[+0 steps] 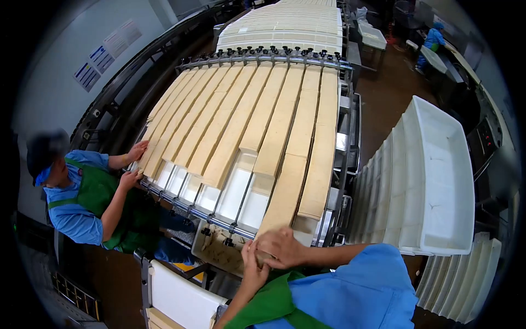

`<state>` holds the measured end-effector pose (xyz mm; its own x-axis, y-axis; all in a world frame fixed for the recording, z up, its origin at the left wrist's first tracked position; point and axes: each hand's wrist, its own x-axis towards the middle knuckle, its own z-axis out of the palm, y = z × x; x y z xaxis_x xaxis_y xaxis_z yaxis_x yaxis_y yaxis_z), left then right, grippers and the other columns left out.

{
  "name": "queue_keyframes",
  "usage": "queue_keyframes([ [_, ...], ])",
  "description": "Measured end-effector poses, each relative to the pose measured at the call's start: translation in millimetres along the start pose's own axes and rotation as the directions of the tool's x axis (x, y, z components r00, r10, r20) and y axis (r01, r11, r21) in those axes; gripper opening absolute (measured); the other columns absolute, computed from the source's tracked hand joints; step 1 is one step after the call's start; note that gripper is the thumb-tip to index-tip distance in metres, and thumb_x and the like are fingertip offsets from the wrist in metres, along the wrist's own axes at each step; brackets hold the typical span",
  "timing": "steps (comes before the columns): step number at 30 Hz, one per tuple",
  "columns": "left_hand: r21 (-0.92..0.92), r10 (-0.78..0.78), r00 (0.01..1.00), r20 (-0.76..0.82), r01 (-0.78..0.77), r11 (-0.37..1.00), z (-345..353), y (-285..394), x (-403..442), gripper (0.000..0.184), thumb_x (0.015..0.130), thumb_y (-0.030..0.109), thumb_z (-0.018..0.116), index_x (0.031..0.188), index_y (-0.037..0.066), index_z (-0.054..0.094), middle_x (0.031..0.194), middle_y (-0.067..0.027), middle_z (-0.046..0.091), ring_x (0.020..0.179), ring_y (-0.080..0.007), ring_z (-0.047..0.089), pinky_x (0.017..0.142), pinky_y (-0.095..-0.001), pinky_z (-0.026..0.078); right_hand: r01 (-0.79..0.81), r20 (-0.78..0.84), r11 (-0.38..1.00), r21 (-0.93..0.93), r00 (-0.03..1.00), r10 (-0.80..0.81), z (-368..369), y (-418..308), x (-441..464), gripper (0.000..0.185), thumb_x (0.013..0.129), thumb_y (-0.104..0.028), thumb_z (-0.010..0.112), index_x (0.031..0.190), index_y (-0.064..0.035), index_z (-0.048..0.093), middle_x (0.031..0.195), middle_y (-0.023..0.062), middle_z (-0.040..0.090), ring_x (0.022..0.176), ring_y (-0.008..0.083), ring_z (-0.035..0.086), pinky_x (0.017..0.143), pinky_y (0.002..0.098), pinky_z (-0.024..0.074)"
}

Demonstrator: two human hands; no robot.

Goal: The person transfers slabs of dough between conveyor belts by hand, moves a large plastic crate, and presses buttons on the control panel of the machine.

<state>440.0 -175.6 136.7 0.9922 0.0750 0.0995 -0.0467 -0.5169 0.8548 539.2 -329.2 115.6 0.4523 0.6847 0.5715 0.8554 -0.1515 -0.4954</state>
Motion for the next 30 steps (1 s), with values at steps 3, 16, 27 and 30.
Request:
queue_keyframes([
  [3,-0.091,-0.035,0.993,-0.113,0.024,0.996,-13,-17,-9,0.066,0.073,-0.002,0.054,0.137,0.0,0.034,0.136,-0.0246,0.03,0.125,-0.0406,0.038,0.105,-0.0425,0.034,0.168,0.007,0.933,-0.319,0.985,-0.175,9,-6,-5,0.03,0.077,-0.027,0.061,0.105,-0.0192,0.063,0.126,0.0044,0.055,0.115,0.0204,0.05,0.093,0.046,0.024],
  [16,0.152,-0.345,0.8,-0.492,0.469,0.87,-58,-114,-99,0.053,0.083,0.013,0.065,0.13,0.001,0.045,0.139,-0.0296,0.036,0.128,-0.046,0.036,0.107,-0.045,0.034,0.036,0.023,0.958,-0.284,0.999,-0.031,7,-2,1,0.009,0.071,-0.018,0.066,0.08,-0.0183,0.068,0.117,0.0124,0.056,0.108,0.0287,0.053,0.085,0.0457,0.0313],
  [27,0.047,-0.605,0.188,-0.774,0.969,0.241,-59,-115,-187,0.068,0.078,0.045,0.068,0.125,0.001,0.045,0.11,-0.0232,0.051,0.102,-0.0392,0.054,0.087,-0.0506,0.041,0.051,0.105,0.941,-0.335,0.994,-0.017,10,4,3,0.02,0.071,-0.008,0.066,0.089,-0.0153,0.07,0.131,0.0206,0.05,0.113,0.0393,0.048,0.09,0.0507,0.0345],
  [30,0.054,-0.572,0.305,-0.761,0.91,0.412,-60,-125,-188,0.064,0.081,0.041,0.067,0.127,0.002,0.045,0.114,-0.0246,0.049,0.103,-0.0402,0.054,0.085,-0.0484,0.045,0.034,0.167,0.928,-0.372,0.985,0.031,4,-7,13,0.024,0.076,-0.008,0.063,0.096,-0.0166,0.072,0.132,0.02,0.051,0.11,0.0402,0.051,0.088,0.0511,0.0401],
])
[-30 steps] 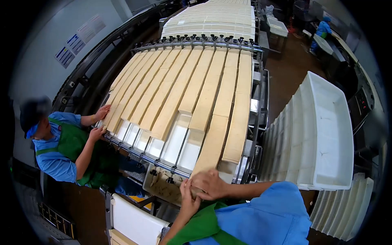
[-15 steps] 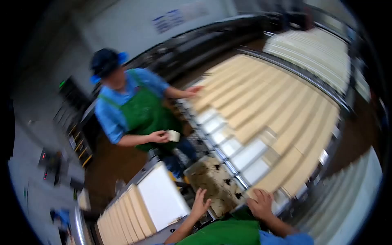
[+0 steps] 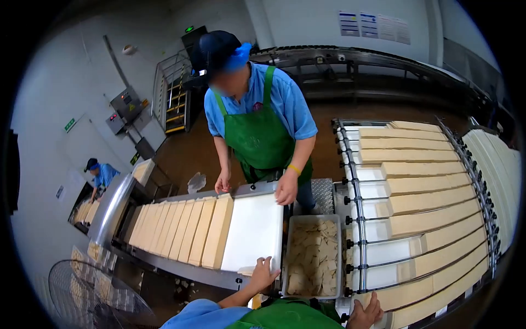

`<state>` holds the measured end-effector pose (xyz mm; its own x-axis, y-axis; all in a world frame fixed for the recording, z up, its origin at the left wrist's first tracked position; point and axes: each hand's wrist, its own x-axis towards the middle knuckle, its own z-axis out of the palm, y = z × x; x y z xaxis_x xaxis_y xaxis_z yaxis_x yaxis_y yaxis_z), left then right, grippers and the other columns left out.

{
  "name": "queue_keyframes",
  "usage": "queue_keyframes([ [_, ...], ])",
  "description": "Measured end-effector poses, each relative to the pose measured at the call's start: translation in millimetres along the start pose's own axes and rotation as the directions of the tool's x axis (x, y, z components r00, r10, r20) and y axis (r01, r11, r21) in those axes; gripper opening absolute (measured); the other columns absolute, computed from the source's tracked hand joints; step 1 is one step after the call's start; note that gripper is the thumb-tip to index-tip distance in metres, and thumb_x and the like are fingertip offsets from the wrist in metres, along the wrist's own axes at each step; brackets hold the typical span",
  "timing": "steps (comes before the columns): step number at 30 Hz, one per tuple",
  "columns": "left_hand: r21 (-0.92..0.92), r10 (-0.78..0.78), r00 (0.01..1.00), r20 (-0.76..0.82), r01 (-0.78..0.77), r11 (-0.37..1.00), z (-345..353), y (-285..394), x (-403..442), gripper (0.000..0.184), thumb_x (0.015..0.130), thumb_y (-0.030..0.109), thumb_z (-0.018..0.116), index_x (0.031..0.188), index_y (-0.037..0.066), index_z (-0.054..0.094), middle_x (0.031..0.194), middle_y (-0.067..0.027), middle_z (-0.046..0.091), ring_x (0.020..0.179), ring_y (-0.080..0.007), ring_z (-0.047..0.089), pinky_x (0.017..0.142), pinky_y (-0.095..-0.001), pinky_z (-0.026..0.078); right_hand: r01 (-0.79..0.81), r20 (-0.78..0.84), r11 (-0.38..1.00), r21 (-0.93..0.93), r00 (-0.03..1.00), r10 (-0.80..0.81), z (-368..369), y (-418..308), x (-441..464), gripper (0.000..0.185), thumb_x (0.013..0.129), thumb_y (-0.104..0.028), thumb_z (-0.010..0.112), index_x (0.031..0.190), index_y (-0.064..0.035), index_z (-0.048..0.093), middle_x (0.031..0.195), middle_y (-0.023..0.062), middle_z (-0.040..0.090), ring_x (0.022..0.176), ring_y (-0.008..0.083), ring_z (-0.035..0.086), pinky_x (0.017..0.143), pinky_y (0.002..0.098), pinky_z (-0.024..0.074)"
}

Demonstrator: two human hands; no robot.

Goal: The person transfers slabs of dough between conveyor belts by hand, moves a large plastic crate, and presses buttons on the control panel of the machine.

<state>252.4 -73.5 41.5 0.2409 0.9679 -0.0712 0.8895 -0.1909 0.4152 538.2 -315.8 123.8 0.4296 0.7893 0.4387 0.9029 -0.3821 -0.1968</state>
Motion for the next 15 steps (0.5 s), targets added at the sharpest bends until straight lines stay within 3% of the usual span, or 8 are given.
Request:
queue_keyframes([
  [2,-0.269,0.105,0.977,-0.187,-0.154,0.951,11,-10,6,0.059,0.083,0.037,0.065,0.127,0.003,0.047,0.12,-0.0263,0.046,0.104,-0.0416,0.054,0.085,-0.0462,0.047,-0.031,0.076,0.999,-0.034,0.997,0.034,-3,-3,0,0.023,0.079,-0.011,0.062,0.097,-0.0186,0.072,0.135,0.0179,0.049,0.114,0.0386,0.049,0.093,0.0534,0.0371],
  [4,0.02,0.008,0.967,-0.255,-0.003,1.0,-9,-15,9,0.059,0.085,0.04,0.06,0.128,0.001,0.047,0.119,-0.0279,0.05,0.104,-0.0419,0.054,0.087,-0.0498,0.044,-0.119,0.041,0.991,-0.06,0.992,0.122,6,-5,-1,0.014,0.07,-0.012,0.069,0.084,-0.0147,0.069,0.135,0.0182,0.047,0.12,0.0368,0.044,0.098,0.052,0.0269],
  [5,0.166,-0.129,0.958,-0.256,0.175,0.97,-17,-17,5,0.065,0.085,0.046,0.057,0.13,0.0,0.046,0.118,-0.0272,0.052,0.103,-0.0419,0.055,0.089,-0.0517,0.042,-0.122,0.029,0.99,-0.071,0.992,0.124,12,-1,-1,0.013,0.076,-0.013,0.062,0.084,-0.017,0.071,0.133,0.0166,0.05,0.118,0.0356,0.045,0.097,0.0499,0.0264],
  [7,0.14,-0.425,0.901,0.092,0.411,0.901,-32,-25,7,0.078,0.086,0.06,0.05,0.132,-0.002,0.043,0.123,-0.0272,0.05,0.109,-0.0413,0.054,0.096,-0.0499,0.039,-0.169,0.198,0.986,-0.016,0.966,0.169,5,-2,3,0.02,0.076,-0.009,0.06,0.092,-0.0163,0.07,0.143,0.0166,0.041,0.126,0.0373,0.039,0.103,0.0519,0.0244],
  [9,0.26,-0.346,0.907,0.241,0.283,0.923,-30,-21,8,0.079,0.083,0.065,0.051,0.126,-0.001,0.046,0.121,-0.0261,0.052,0.11,-0.0391,0.055,0.095,-0.0506,0.04,-0.093,0.208,0.994,-0.063,0.973,0.104,6,-3,4,0.025,0.077,-0.008,0.058,0.098,-0.0168,0.069,0.144,0.0165,0.039,0.129,0.037,0.037,0.101,0.0519,0.0257],
  [12,0.018,-0.22,0.956,0.194,0.221,0.975,-21,9,9,0.055,0.085,0.045,0.06,0.121,0.006,0.049,0.111,-0.0243,0.054,0.102,-0.044,0.056,0.087,-0.0486,0.047,-0.046,0.208,0.989,-0.139,0.975,0.075,0,-16,17,0.021,0.08,-0.007,0.055,0.096,-0.0128,0.067,0.145,0.016,0.039,0.128,0.0357,0.038,0.1,0.0487,0.0282],
  [14,-0.154,-0.082,0.988,0.134,0.102,0.983,5,14,19,0.053,0.08,0.026,0.07,0.123,0.006,0.047,0.109,-0.0224,0.053,0.097,-0.0432,0.057,0.083,-0.0458,0.049,-0.024,0.195,0.985,-0.173,0.979,0.058,1,-21,22,0.016,0.08,-0.007,0.054,0.092,-0.0102,0.065,0.144,0.0158,0.039,0.126,0.0354,0.04,0.099,0.0463,0.0298],
  [15,-0.162,-0.069,0.985,0.16,0.095,0.982,14,22,24,0.053,0.08,0.026,0.07,0.123,0.006,0.047,0.109,-0.0224,0.053,0.097,-0.0432,0.057,0.083,-0.0458,0.049,-0.017,0.2,0.981,-0.192,0.978,0.056,3,-21,23,0.014,0.08,-0.006,0.055,0.09,-0.0093,0.064,0.144,0.0157,0.039,0.126,0.0353,0.04,0.099,0.0459,0.03],
])
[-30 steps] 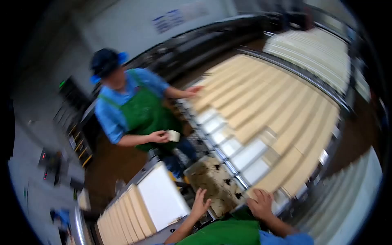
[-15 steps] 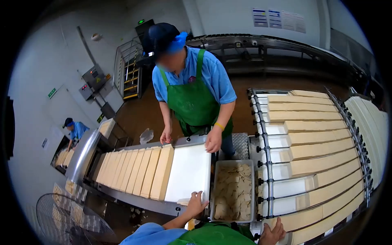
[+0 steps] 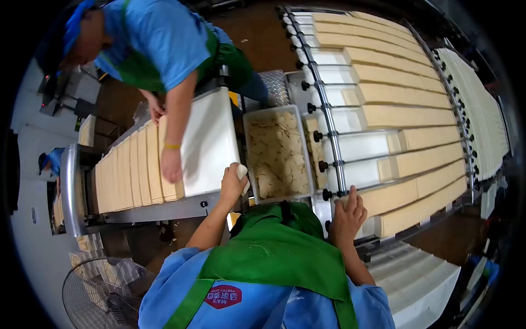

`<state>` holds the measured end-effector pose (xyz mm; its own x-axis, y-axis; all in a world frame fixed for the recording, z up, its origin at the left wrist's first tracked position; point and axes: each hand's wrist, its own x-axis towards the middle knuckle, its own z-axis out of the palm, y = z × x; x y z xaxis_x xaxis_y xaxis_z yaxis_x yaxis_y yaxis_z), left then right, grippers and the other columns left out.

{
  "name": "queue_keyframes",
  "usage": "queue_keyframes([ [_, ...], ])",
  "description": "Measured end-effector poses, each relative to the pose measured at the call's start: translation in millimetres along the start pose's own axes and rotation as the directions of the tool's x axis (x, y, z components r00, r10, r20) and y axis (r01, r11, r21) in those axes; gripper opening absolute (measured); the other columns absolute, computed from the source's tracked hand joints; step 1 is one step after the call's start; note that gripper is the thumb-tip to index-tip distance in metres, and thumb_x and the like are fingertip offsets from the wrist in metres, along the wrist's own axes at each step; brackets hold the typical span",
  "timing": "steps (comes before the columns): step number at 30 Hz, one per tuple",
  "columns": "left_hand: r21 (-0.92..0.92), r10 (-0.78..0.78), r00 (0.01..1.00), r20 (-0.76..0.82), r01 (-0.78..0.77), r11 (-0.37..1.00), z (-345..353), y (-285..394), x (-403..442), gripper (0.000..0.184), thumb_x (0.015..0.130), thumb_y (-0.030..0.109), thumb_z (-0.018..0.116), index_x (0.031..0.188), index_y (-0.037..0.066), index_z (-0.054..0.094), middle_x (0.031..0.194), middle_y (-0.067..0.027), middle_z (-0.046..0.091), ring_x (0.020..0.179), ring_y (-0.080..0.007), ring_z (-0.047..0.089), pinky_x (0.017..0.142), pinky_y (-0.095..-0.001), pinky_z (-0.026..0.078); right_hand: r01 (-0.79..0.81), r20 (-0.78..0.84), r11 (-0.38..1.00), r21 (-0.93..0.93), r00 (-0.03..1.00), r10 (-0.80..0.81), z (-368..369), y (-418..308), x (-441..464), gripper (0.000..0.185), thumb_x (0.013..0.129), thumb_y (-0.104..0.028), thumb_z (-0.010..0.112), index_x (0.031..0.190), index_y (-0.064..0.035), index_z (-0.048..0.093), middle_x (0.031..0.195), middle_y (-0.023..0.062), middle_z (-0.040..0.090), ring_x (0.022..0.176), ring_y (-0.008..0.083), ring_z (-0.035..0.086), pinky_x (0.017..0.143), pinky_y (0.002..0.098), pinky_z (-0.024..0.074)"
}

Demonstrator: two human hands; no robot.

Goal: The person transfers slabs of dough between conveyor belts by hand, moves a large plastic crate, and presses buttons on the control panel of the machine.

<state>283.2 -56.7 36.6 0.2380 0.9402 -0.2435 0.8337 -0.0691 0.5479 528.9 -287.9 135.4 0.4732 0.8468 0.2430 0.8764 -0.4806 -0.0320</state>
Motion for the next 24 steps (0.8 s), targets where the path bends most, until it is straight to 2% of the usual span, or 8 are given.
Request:
queue_keyframes([
  [2,-0.152,0.153,0.987,-0.043,-0.158,0.976,14,15,3,0.065,0.076,0.02,0.075,0.13,0.005,0.043,0.116,-0.0219,0.05,0.094,-0.0401,0.059,0.085,-0.045,0.049,0.01,-0.015,0.999,-0.033,1.0,-0.01,-2,-4,2,0.011,0.078,-0.006,0.057,0.087,-0.0076,0.063,0.142,0.0162,0.042,0.123,0.0352,0.042,0.098,0.0458,0.0319],
  [3,-0.325,0.14,0.99,0.012,-0.129,0.937,13,27,3,0.075,0.075,0.018,0.077,0.136,0.002,0.036,0.127,-0.025,0.043,0.111,-0.0442,0.05,0.095,-0.0451,0.044,0.006,-0.008,0.999,-0.043,1.0,-0.007,-2,-3,4,0.011,0.078,-0.006,0.057,0.087,-0.0076,0.063,0.142,0.0162,0.042,0.123,0.0352,0.042,0.098,0.0458,0.0319],
  [5,-0.252,0.239,0.971,-0.006,-0.233,0.939,11,40,-1,0.083,0.075,0.023,0.078,0.14,0.002,0.031,0.135,-0.0264,0.037,0.117,-0.0445,0.045,0.099,-0.043,0.042,0.015,-0.037,0.999,-0.048,0.999,-0.016,1,-3,5,0.009,0.079,-0.007,0.059,0.087,-0.0075,0.062,0.14,0.0166,0.044,0.121,0.0355,0.044,0.095,0.0456,0.0354],
  [9,-0.261,0.337,0.941,0.011,-0.323,0.91,3,39,-8,0.062,0.082,0.024,0.072,0.132,0.0,0.044,0.132,-0.024,0.043,0.12,-0.0407,0.046,0.1,-0.0422,0.04,0.032,-0.085,0.999,-0.027,0.996,-0.034,0,1,6,0.018,0.081,-0.011,0.063,0.098,-0.0075,0.062,0.136,0.0161,0.047,0.118,0.0357,0.047,0.092,0.0469,0.0391],
  [10,-0.268,0.379,0.925,-0.042,-0.375,0.887,-2,38,-12,0.047,0.086,0.021,0.066,0.124,-0.001,0.051,0.121,-0.0208,0.053,0.111,-0.0362,0.054,0.095,-0.0396,0.044,-0.002,-0.089,1.0,-0.015,0.996,0.001,-1,1,8,0.026,0.081,-0.011,0.064,0.107,-0.0085,0.061,0.135,0.0156,0.048,0.117,0.0358,0.047,0.092,0.0471,0.0399],
  [13,-0.482,0.304,0.951,0.061,-0.239,0.843,-26,31,-26,0.038,0.087,0.016,0.063,0.121,0.0,0.054,0.109,-0.0187,0.058,0.095,-0.0325,0.06,0.085,-0.0365,0.048,-0.01,-0.07,0.999,-0.032,0.998,0.008,1,5,5,0.032,0.082,-0.012,0.064,0.114,-0.009,0.06,0.135,0.0151,0.048,0.115,0.0361,0.048,0.091,0.0467,0.0411],
  [14,-0.451,0.362,0.931,-0.042,-0.341,0.825,-27,24,-31,0.03,0.088,0.013,0.06,0.116,0.0,0.057,0.097,-0.0166,0.06,0.082,-0.0274,0.061,0.075,-0.0341,0.049,-0.023,-0.088,0.999,-0.033,0.996,0.02,3,7,5,0.034,0.083,-0.014,0.064,0.116,-0.0087,0.058,0.134,0.0155,0.049,0.114,0.0368,0.049,0.092,0.0475,0.0414],
  [24,-0.492,0.14,0.954,-0.265,-0.258,0.832,-74,-49,-55,0.017,0.088,0.004,0.057,0.103,0.0,0.063,0.095,-0.0124,0.062,0.079,-0.0207,0.06,0.072,-0.0294,0.049,-0.158,-0.08,0.987,-0.029,0.985,0.155,4,15,0,0.054,0.086,-0.03,0.065,0.128,-0.0011,0.047,0.13,0.0231,0.05,0.113,0.0419,0.05,0.093,0.0472,0.0412],
])
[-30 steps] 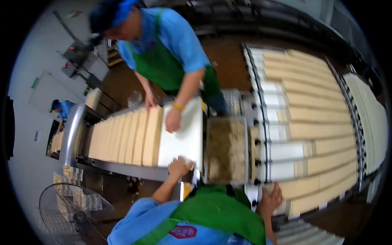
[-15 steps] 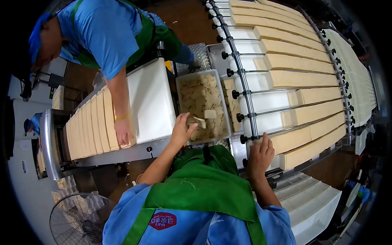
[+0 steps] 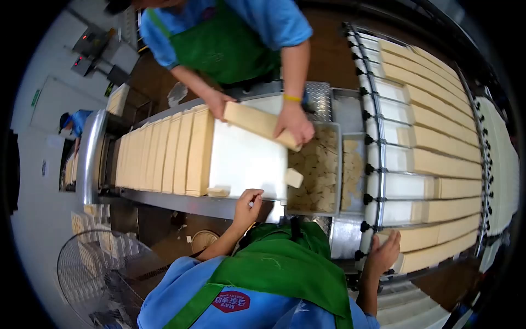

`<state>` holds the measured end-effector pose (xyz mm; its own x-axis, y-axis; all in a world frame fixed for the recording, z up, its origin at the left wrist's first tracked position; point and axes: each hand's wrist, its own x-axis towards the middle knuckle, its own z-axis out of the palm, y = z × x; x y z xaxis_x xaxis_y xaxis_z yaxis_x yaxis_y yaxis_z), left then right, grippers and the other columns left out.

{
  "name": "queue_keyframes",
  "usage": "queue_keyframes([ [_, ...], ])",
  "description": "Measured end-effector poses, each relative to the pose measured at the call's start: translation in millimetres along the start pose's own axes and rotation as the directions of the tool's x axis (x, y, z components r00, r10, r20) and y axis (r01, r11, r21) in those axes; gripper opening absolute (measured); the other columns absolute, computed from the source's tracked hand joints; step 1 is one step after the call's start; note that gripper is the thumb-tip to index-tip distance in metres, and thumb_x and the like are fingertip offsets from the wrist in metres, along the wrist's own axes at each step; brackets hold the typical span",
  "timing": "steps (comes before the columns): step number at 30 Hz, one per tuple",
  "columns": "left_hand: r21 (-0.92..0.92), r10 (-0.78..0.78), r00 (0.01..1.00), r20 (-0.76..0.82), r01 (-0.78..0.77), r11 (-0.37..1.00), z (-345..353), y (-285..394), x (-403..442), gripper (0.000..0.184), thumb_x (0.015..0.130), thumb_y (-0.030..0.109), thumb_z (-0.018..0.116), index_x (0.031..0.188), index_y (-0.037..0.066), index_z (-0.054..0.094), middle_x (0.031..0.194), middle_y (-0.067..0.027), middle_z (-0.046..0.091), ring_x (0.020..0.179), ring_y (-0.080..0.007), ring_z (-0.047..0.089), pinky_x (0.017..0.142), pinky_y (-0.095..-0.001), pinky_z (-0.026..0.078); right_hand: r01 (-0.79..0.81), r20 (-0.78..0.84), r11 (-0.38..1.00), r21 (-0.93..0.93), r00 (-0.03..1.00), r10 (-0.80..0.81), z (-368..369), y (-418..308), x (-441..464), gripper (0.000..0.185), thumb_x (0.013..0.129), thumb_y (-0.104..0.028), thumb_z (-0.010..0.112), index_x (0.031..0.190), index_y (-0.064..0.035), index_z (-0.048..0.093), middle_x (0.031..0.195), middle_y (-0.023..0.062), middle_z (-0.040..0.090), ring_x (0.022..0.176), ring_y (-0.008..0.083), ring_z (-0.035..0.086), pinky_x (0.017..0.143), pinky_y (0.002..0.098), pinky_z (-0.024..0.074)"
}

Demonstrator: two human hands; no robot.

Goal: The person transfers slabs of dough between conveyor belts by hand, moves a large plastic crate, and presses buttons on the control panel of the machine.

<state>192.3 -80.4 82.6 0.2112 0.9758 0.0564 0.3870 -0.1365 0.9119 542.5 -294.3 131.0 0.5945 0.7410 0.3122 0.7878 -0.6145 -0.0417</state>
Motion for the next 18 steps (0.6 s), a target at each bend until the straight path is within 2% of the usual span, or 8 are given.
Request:
queue_keyframes([
  [2,0.106,0.038,0.984,-0.171,-0.02,0.994,-21,-28,2,0.02,0.087,0.005,0.057,0.106,0.0,0.061,0.099,-0.0141,0.061,0.082,-0.023,0.059,0.074,-0.0312,0.048,0.004,-0.024,0.997,-0.075,1.0,-0.006,6,4,-2,0.054,0.089,-0.036,0.061,0.127,-0.0007,0.048,0.128,0.0226,0.051,0.111,0.0405,0.052,0.091,0.0461,0.0434],
  [3,0.235,0.084,0.969,-0.234,-0.027,0.972,-37,-40,3,0.029,0.086,0.009,0.059,0.113,-0.001,0.057,0.106,-0.0164,0.058,0.096,-0.0295,0.056,0.086,-0.0384,0.044,0.021,-0.021,0.998,-0.065,1.0,-0.022,7,3,-2,0.054,0.089,-0.036,0.061,0.127,-0.0007,0.048,0.128,0.0226,0.051,0.111,0.0405,0.052,0.091,0.0461,0.0434],
  [5,0.444,0.07,0.938,-0.34,0.095,0.891,-70,-70,3,0.046,0.083,0.016,0.065,0.122,-0.003,0.048,0.117,-0.0237,0.051,0.11,-0.0386,0.046,0.095,-0.0459,0.036,-0.077,-0.033,0.993,-0.092,0.997,0.074,5,0,-3,0.054,0.089,-0.038,0.06,0.126,-0.0004,0.049,0.127,0.0224,0.052,0.111,0.04,0.053,0.091,0.0454,0.044],
  [6,0.443,0.066,0.934,-0.351,0.104,0.89,-84,-84,0,0.046,0.083,0.016,0.065,0.122,-0.003,0.048,0.117,-0.0237,0.051,0.11,-0.0386,0.046,0.095,-0.0459,0.036,-0.091,-0.017,0.991,-0.099,0.996,0.09,8,3,-4,0.054,0.09,-0.04,0.059,0.126,-0.0002,0.049,0.127,0.0224,0.052,0.111,0.0395,0.053,0.089,0.0449,0.0452],
  [8,0.49,-0.121,0.814,-0.569,0.453,0.745,-110,-107,-3,0.064,0.079,0.023,0.071,0.127,-0.006,0.04,0.126,-0.0305,0.041,0.12,-0.0455,0.035,0.101,-0.0508,0.031,-0.089,-0.027,0.989,-0.117,0.996,0.087,10,1,-4,0.055,0.09,-0.04,0.059,0.126,0.0001,0.049,0.126,0.0228,0.052,0.111,0.0396,0.054,0.089,0.0449,0.0455],
  [12,0.489,-0.319,0.804,-0.502,0.568,0.662,-143,-136,-7,0.087,0.07,0.028,0.079,0.133,-0.008,0.03,0.126,-0.0326,0.037,0.116,-0.047,0.036,0.099,-0.0502,0.034,-0.133,-0.055,0.968,-0.212,0.991,0.124,13,2,-3,0.062,0.086,-0.049,0.061,0.128,-0.0047,0.049,0.129,0.0182,0.052,0.111,0.0374,0.054,0.086,0.0462,0.0464],
  [17,0.382,-0.339,0.799,-0.496,0.552,0.741,-140,-143,1,0.089,0.064,0.021,0.083,0.13,-0.008,0.032,0.122,-0.0309,0.035,0.111,-0.0462,0.039,0.098,-0.049,0.036,-0.162,-0.146,0.87,-0.467,0.984,0.105,30,23,-7,0.069,0.081,-0.06,0.06,0.13,-0.0138,0.049,0.138,0.0109,0.048,0.113,0.0306,0.056,0.086,0.0469,0.0447],
  [18,0.338,-0.363,0.787,-0.498,0.562,0.755,-140,-143,5,0.089,0.062,0.018,0.084,0.129,-0.008,0.032,0.122,-0.0303,0.034,0.11,-0.0459,0.039,0.098,-0.0486,0.037,-0.235,-0.158,0.847,-0.477,0.971,0.18,31,26,-5,0.072,0.08,-0.064,0.056,0.134,-0.0175,0.046,0.141,0.0066,0.046,0.116,0.028,0.055,0.089,0.0478,0.0431],
])
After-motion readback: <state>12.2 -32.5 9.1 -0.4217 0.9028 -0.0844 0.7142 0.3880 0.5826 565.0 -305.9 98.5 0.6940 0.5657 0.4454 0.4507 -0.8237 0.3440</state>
